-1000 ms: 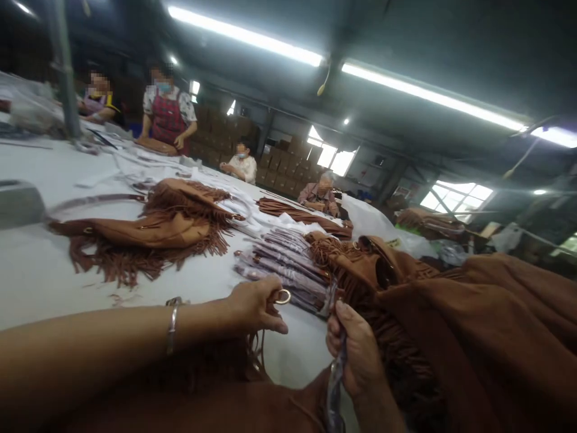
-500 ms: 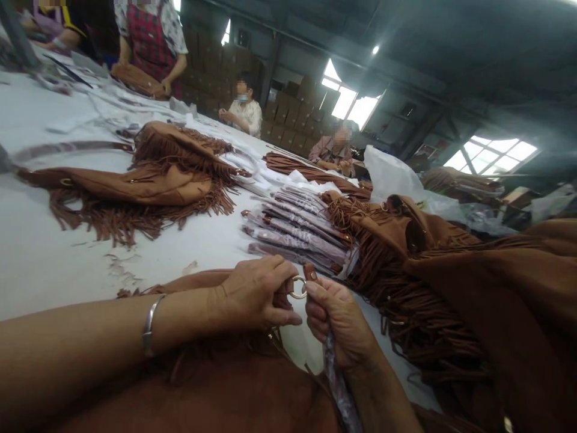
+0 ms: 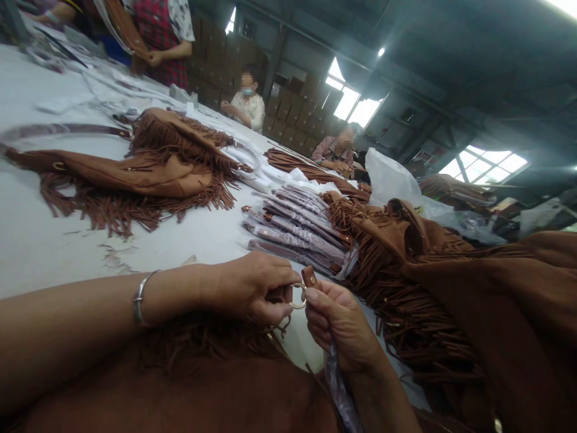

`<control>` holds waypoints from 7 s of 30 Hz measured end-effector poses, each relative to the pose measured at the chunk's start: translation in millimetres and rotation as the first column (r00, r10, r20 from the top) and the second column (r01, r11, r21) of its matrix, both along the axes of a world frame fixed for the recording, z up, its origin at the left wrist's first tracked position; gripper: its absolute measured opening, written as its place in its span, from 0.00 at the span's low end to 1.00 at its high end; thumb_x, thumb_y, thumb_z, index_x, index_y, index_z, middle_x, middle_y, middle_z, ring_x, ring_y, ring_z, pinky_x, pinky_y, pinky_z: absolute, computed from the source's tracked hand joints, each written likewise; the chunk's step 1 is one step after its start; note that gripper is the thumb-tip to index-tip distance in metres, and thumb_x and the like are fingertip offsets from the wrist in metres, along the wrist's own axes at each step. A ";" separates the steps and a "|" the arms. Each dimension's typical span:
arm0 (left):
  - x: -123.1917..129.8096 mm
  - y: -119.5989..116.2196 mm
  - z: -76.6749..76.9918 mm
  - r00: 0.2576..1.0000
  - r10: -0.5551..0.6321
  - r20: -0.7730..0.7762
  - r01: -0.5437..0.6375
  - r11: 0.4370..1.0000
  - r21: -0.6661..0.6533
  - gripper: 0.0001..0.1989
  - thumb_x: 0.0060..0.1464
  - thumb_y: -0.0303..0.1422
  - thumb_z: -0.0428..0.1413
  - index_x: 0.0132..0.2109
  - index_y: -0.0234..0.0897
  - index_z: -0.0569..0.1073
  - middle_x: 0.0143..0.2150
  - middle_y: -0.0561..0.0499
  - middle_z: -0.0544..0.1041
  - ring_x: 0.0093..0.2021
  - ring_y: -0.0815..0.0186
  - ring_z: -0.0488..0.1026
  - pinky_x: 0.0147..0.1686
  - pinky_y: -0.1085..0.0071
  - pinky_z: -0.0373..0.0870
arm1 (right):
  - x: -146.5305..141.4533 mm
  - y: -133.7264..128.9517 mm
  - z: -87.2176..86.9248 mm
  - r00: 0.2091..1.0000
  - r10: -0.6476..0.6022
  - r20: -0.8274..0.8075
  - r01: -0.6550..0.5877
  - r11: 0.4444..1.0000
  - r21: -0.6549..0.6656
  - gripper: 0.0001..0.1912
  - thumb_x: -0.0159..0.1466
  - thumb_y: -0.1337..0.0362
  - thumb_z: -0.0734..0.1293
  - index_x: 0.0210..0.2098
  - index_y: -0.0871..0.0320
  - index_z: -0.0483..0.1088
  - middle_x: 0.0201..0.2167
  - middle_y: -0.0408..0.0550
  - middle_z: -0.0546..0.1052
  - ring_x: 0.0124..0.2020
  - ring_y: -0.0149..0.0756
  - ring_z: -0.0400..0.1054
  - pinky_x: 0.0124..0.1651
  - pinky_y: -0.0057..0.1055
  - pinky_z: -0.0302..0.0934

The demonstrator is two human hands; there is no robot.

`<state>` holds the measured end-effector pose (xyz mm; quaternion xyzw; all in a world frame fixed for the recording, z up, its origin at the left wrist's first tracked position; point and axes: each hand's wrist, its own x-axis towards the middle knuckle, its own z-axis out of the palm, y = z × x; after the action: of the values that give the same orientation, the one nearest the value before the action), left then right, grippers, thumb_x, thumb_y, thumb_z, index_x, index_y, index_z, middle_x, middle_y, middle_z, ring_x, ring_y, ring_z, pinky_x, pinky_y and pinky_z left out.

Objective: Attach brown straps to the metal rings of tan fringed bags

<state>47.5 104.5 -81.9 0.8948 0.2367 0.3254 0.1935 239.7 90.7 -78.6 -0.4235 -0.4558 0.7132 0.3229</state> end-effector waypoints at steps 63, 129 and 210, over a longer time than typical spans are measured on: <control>4.2 -4.8 -19.7 0.950 0.258 0.173 -0.307 0.687 0.658 0.06 0.50 0.27 0.48 0.36 0.29 0.66 0.29 0.45 0.75 0.28 0.64 0.72 0.26 0.70 0.73 | -18.4 -53.6 -7.2 0.332 -0.720 0.610 -0.562 0.369 0.741 0.19 0.67 0.62 0.51 0.25 0.57 0.65 0.14 0.41 0.69 0.14 0.32 0.65 0.21 0.31 0.41; 3.1 -6.5 -26.6 0.922 0.299 0.245 -0.384 0.645 0.660 0.15 0.49 0.28 0.55 0.44 0.27 0.65 0.30 0.44 0.76 0.30 0.64 0.75 0.31 0.71 0.75 | -20.8 -53.7 -26.1 0.570 -0.708 0.417 -0.290 0.301 0.908 0.04 0.60 0.68 0.61 0.35 0.59 0.67 0.23 0.41 0.73 0.21 0.30 0.67 0.26 0.26 0.54; 2.1 5.3 -21.9 0.916 0.364 -0.169 -0.270 0.871 0.411 0.07 0.53 0.31 0.47 0.32 0.32 0.67 0.26 0.51 0.71 0.24 0.68 0.67 0.23 0.74 0.62 | -12.7 -23.6 -27.7 0.405 -0.885 0.232 -0.693 -0.132 0.709 0.10 0.63 0.67 0.64 0.41 0.69 0.68 0.19 0.43 0.68 0.20 0.32 0.60 0.24 0.32 0.48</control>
<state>49.7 109.9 -103.8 0.8963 0.3355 0.2813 -0.0698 227.1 67.1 -106.3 -0.3605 -0.8263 -0.3251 0.2856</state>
